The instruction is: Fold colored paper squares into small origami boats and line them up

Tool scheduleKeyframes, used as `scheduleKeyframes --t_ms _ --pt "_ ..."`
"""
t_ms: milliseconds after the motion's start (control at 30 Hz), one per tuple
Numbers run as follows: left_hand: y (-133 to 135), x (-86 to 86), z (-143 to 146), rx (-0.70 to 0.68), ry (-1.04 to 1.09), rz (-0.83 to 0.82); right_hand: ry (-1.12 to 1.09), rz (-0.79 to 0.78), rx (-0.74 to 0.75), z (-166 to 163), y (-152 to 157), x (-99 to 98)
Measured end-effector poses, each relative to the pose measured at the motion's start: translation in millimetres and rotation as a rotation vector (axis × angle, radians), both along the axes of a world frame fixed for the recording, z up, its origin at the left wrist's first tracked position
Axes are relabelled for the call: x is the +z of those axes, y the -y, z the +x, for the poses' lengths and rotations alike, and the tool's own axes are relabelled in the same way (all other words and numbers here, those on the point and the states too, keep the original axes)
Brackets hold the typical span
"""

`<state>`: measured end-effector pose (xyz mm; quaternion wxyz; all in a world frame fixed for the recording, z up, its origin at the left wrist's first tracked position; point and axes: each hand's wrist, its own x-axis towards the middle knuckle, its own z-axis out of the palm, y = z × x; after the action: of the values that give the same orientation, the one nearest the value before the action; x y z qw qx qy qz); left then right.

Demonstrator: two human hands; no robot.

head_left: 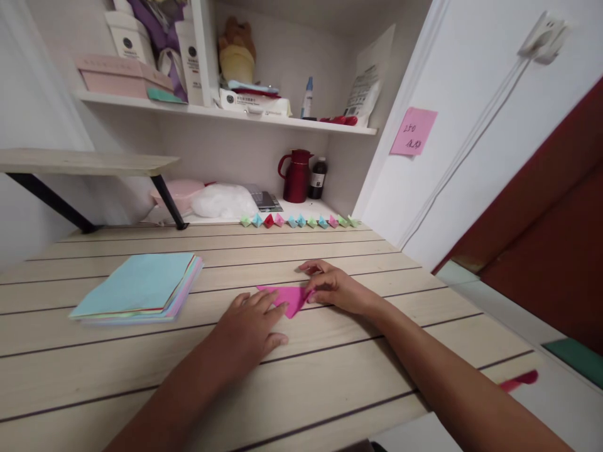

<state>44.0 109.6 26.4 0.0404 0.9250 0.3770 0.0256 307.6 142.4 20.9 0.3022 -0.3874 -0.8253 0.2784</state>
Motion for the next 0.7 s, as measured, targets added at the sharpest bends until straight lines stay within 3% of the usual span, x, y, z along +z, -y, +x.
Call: scheduleKeyframes --t_ms 267,700 --pt "0 0.0 -2 -0.009 0.060 -0.010 0.048 0.074 -0.210 -15 -11 -13.3" --pt "-1 -3.5 0 -0.004 0.080 0.031 0.148 0.118 -0.377 -28 -11 -15.9"
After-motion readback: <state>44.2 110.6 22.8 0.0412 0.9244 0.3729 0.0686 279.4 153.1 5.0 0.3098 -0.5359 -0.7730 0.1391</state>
